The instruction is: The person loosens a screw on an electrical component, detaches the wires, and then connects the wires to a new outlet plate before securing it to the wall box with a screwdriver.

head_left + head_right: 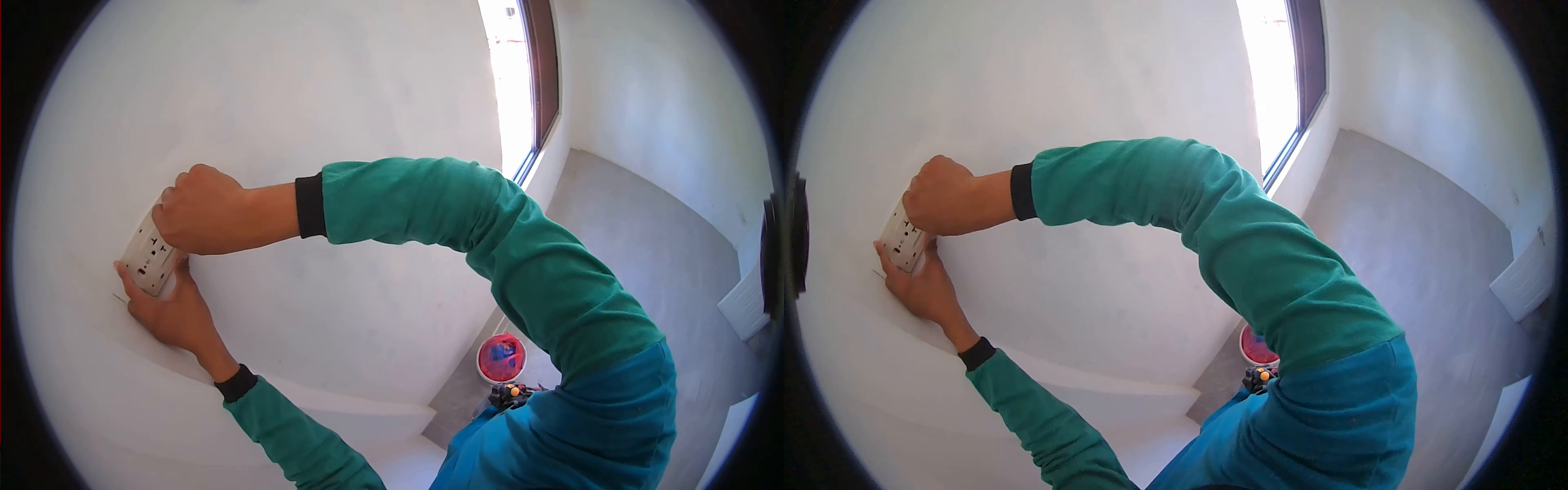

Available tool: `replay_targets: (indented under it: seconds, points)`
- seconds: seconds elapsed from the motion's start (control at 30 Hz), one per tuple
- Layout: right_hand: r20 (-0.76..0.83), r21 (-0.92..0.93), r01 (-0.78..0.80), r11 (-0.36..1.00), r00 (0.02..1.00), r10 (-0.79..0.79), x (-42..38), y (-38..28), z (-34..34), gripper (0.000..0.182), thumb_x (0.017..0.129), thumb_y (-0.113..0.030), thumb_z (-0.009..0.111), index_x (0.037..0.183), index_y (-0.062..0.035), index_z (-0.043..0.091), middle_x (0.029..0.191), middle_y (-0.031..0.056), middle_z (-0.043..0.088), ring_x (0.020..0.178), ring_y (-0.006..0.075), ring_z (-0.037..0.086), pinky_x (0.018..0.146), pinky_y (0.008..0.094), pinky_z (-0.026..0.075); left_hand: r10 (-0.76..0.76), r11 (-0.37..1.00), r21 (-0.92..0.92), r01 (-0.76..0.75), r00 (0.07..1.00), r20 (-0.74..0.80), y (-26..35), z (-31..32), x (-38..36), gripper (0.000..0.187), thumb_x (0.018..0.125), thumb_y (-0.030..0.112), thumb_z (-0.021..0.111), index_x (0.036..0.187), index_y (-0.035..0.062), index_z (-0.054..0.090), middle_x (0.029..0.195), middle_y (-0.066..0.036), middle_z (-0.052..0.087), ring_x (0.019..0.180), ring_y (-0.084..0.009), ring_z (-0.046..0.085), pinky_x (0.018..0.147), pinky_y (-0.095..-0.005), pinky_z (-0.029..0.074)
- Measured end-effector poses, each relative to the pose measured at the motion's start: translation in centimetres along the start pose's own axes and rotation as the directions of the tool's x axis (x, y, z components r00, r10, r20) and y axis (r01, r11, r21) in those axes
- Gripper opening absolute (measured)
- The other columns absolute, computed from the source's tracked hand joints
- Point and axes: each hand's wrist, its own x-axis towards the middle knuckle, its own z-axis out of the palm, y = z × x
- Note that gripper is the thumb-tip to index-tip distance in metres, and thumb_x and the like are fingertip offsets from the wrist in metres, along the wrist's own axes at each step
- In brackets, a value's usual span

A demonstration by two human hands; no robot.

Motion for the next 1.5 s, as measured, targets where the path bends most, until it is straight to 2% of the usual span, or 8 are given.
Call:
replay_targets:
  seconds: [0.2, 0.47, 0.6, 0.63, 0.7, 0.8, 1.23, 1.5]
  points:
    - [0.241, 0.067, -0.015, 0.998, 0.97, -0.001, 0.4, -0.3, -1.2, 0.024, 0.071, -0.02, 0.071, 0.057, -0.0054, 0.059, 0.056, 0.0046, 0.056, 0.052, 0.0184, 0.059, 0.041, 0.0315, 0.041, 0.008, 0.999, 0.042, -0.009, 1.0, 0.017, 0.0, 0.0, 0.1, 0.082, 0.07, 0.04, 0.082, 0.141, 0.0217, 0.044, 0.122, -0.014, 0.055, 0.116, -0.0301, 0.054, 0.094, -0.0408, 0.048]
    - [0.21, 0.116, -0.086, 0.99, 0.976, 0.06, 0.0, 0.0, -0.3, 0.018, 0.071, -0.022, 0.069, 0.063, -0.007, 0.063, 0.068, 0.0114, 0.066, 0.061, 0.0275, 0.066, 0.048, 0.039, 0.049, 0.142, 0.99, 0.021, -0.141, 0.989, -0.045, -1.4, 0.9, 0.2, 0.082, 0.069, 0.039, 0.082, 0.14, 0.0197, 0.046, 0.124, -0.013, 0.056, 0.116, -0.0313, 0.052, 0.096, -0.0418, 0.045]
    - [-0.114, 0.079, -0.005, 0.997, 0.993, 0.014, -0.7, 0.7, 0.0, 0.031, 0.069, -0.025, 0.076, 0.091, -0.0075, 0.063, 0.098, 0.0112, 0.064, 0.084, 0.0265, 0.063, 0.067, 0.0359, 0.051, 0.173, 0.985, 0.04, -0.17, 0.982, -0.077, -1.5, 1.3, 0.2, 0.089, 0.062, 0.038, 0.087, 0.137, 0.0105, 0.048, 0.105, -0.012, 0.059, 0.1, -0.0302, 0.054, 0.083, -0.0404, 0.048]
    - [0.035, 0.105, 0.014, 0.994, 0.999, -0.018, -0.5, 0.9, -1.0, 0.046, 0.067, -0.025, 0.08, 0.106, -0.0077, 0.063, 0.113, 0.0103, 0.059, 0.1, 0.0265, 0.057, 0.079, 0.0363, 0.049, 0.167, 0.986, 0.002, -0.167, 0.983, -0.082, -1.2, 0.9, 0.0, 0.092, 0.061, 0.038, 0.087, 0.139, 0.0107, 0.046, 0.101, -0.013, 0.057, 0.095, -0.0295, 0.055, 0.078, -0.0394, 0.049]
    - [-0.058, 0.117, 0.181, 0.976, 0.983, -0.175, -0.3, 1.5, -0.5, 0.051, 0.068, -0.03, 0.081, 0.11, -0.0071, 0.064, 0.117, 0.008, 0.056, 0.11, 0.0265, 0.051, 0.087, 0.0389, 0.043, 0.102, 0.994, -0.029, -0.103, 0.994, -0.04, -1.0, 0.5, 0.1, 0.096, 0.061, 0.041, 0.087, 0.141, 0.0113, 0.044, 0.094, -0.012, 0.05, 0.085, -0.0288, 0.054, 0.071, -0.0391, 0.049]
    - [-0.023, 0.126, 0.135, 0.983, 0.991, -0.134, -0.2, 1.5, 0.0, 0.062, 0.063, -0.027, 0.085, 0.118, -0.0095, 0.063, 0.119, 0.0059, 0.056, 0.112, 0.026, 0.048, 0.091, 0.0407, 0.04, 0.085, 0.994, -0.068, -0.088, 0.995, -0.048, -0.9, 0.4, 0.1, 0.095, 0.061, 0.037, 0.088, 0.141, 0.0108, 0.043, 0.092, -0.011, 0.047, 0.081, -0.0276, 0.054, 0.068, -0.0378, 0.049]
    - [-0.026, 0.236, -0.021, 0.972, 0.999, 0.028, 0.8, -0.4, -0.1, 0.067, 0.056, -0.009, 0.087, 0.12, -0.0143, 0.066, 0.119, 0.0011, 0.055, 0.112, 0.0245, 0.048, 0.091, 0.0345, 0.043, 0.145, 0.963, -0.24, -0.124, 0.986, 0.075, -1.9, -1.0, 0.5, 0.072, 0.084, 0.012, 0.07, 0.145, 0.0048, 0.034, 0.092, -0.013, 0.042, 0.078, -0.0266, 0.049, 0.07, -0.0368, 0.045]
    - [-0.062, 0.183, -0.024, 0.983, 0.997, 0.036, 0.7, 0.0, -0.3, 0.063, 0.058, -0.029, 0.087, 0.116, -0.0143, 0.069, 0.115, 0.0009, 0.054, 0.109, 0.0245, 0.048, 0.091, 0.0382, 0.04, 0.175, 0.978, -0.129, -0.163, 0.98, 0.09, -1.1, -1.5, 0.4, 0.067, 0.085, 0.014, 0.069, 0.143, 0.004, 0.038, 0.091, -0.015, 0.052, 0.083, -0.0286, 0.056, 0.074, -0.0386, 0.048]
